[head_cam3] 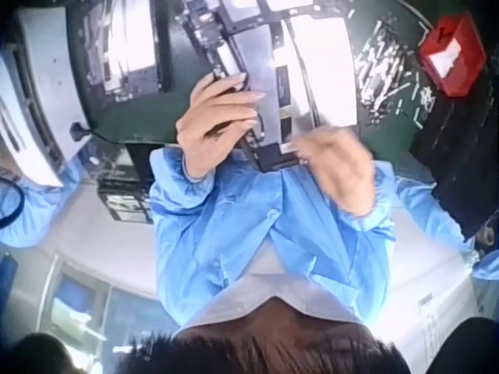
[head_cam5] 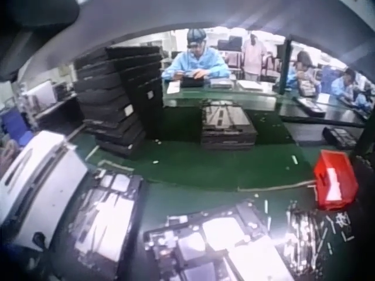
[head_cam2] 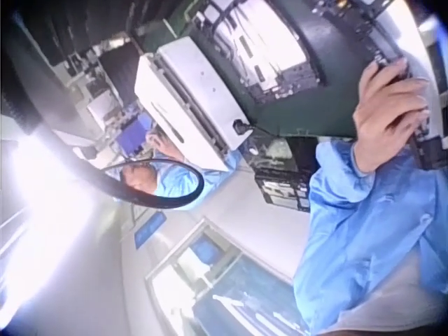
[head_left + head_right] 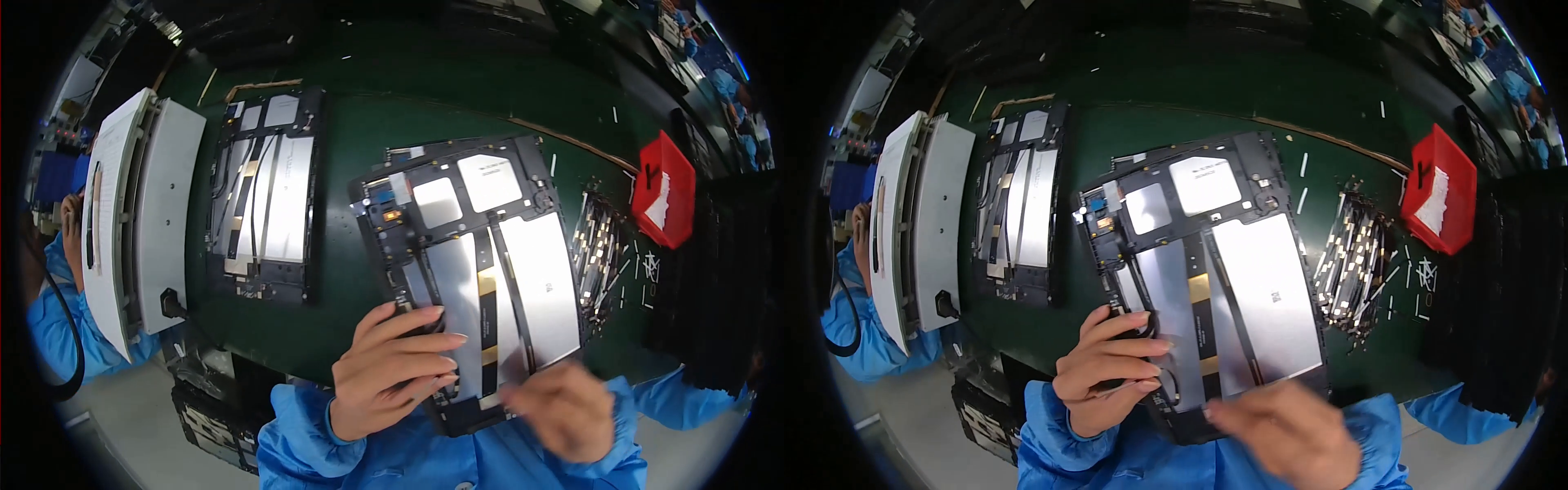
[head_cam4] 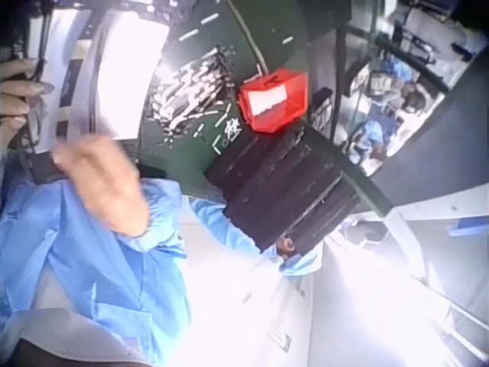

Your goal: The person assembles the internal components of an electronic screen device by placing a ribbon cable and electronics housing into a tablet frame, then securing them with a screwdriver.

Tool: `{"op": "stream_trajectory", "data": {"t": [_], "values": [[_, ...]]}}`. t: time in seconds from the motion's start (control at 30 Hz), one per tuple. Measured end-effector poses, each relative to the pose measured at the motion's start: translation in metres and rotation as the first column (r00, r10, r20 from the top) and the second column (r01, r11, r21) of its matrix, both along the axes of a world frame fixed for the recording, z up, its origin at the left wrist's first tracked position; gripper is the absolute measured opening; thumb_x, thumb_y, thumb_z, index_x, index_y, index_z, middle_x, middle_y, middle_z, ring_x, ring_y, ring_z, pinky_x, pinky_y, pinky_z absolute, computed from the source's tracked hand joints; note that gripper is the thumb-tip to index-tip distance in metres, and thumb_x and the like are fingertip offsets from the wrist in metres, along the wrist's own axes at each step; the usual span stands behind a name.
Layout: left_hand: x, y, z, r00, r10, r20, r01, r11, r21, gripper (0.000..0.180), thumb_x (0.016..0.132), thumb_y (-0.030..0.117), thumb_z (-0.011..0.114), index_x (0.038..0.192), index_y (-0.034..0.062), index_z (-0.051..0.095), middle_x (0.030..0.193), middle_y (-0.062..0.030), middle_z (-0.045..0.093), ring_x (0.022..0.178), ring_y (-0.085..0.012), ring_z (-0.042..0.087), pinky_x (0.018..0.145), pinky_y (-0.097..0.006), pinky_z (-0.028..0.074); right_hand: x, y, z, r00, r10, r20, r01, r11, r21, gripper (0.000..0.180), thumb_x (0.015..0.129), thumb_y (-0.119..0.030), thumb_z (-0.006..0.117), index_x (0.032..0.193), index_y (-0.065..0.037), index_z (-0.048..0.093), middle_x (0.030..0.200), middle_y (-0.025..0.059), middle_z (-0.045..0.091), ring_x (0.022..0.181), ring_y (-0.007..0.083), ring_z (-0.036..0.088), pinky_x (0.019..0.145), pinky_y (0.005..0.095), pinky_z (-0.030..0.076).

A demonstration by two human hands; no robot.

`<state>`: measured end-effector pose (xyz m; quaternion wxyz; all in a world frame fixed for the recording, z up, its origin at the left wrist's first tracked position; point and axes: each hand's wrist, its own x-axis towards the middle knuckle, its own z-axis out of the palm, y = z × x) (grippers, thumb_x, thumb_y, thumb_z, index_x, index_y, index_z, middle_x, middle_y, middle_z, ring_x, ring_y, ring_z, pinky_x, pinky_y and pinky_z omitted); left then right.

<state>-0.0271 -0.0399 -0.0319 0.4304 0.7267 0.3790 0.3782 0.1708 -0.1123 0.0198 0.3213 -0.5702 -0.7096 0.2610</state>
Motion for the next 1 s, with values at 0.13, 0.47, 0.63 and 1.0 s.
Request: {"op": "stream_trajectory", "data": {"t": [0.13, 0.47, 0.63, 1.0], "values": [[-0.002, -0.001, -0.003, 0.997, 0.055, 0.044, -0.057, 0.998, 0.027, 0.016, 0.066, 0.007, 0.076, 0.080, 0.0089, 0.068, 0.089, -0.0024, 0.069, 0.101, -0.0206, 0.061, 0.096, -0.036, 0.035, -0.017, 0.006, -0.027, 0.989, 0.151, -0.005, -0.149, 0.983, 0.103, 0.020, 0.065, -0.008, 0.064, 0.084, -0.004, 0.067, 0.080, 0.0058, 0.059, 0.072, 0.0186, 0.056, 0.064, 0.0289, 0.047], [-0.001, 0.000, -0.007, 0.994, 0.065, 0.091, -0.063, 0.998, -0.023, 0.008, 0.069, 0.011, 0.073, 0.073, 0.0071, 0.068, 0.081, -0.0052, 0.070, 0.094, -0.0214, 0.063, 0.097, -0.036, 0.032, -0.020, 0.002, -0.030, 0.972, 0.095, 0.215, -0.134, 0.976, 0.173, 0.022, 0.063, -0.014, 0.065, 0.084, -0.010, 0.068, 0.084, 0.0003, 0.059, 0.075, 0.0149, 0.055, 0.063, 0.0260, 0.044], [-0.003, 0.001, -0.010, 0.992, 0.051, 0.115, -0.056, 0.998, 0.038, 0.012, 0.068, 0.009, 0.075, 0.078, 0.0081, 0.068, 0.085, -0.0031, 0.070, 0.096, -0.0192, 0.063, 0.093, -0.035, 0.036, -0.019, 0.003, -0.030, 0.968, 0.123, 0.220, -0.161, 0.973, 0.167, 0.024, 0.061, -0.014, 0.064, 0.085, -0.010, 0.068, 0.085, 0.0003, 0.058, 0.076, 0.0152, 0.055, 0.063, 0.0260, 0.044], [-0.004, 0.004, -0.010, 0.991, 0.035, 0.126, -0.039, 0.999, 0.034, 0.011, 0.070, 0.010, 0.073, 0.079, 0.0083, 0.069, 0.086, -0.0028, 0.070, 0.096, -0.0188, 0.062, 0.093, -0.034, 0.036, -0.016, 0.003, -0.030, 0.954, 0.202, 0.223, -0.238, 0.960, 0.149, 0.027, 0.061, -0.011, 0.064, 0.088, -0.009, 0.068, 0.089, 0.0003, 0.059, 0.079, 0.0156, 0.054, 0.065, 0.0268, 0.045]]}}
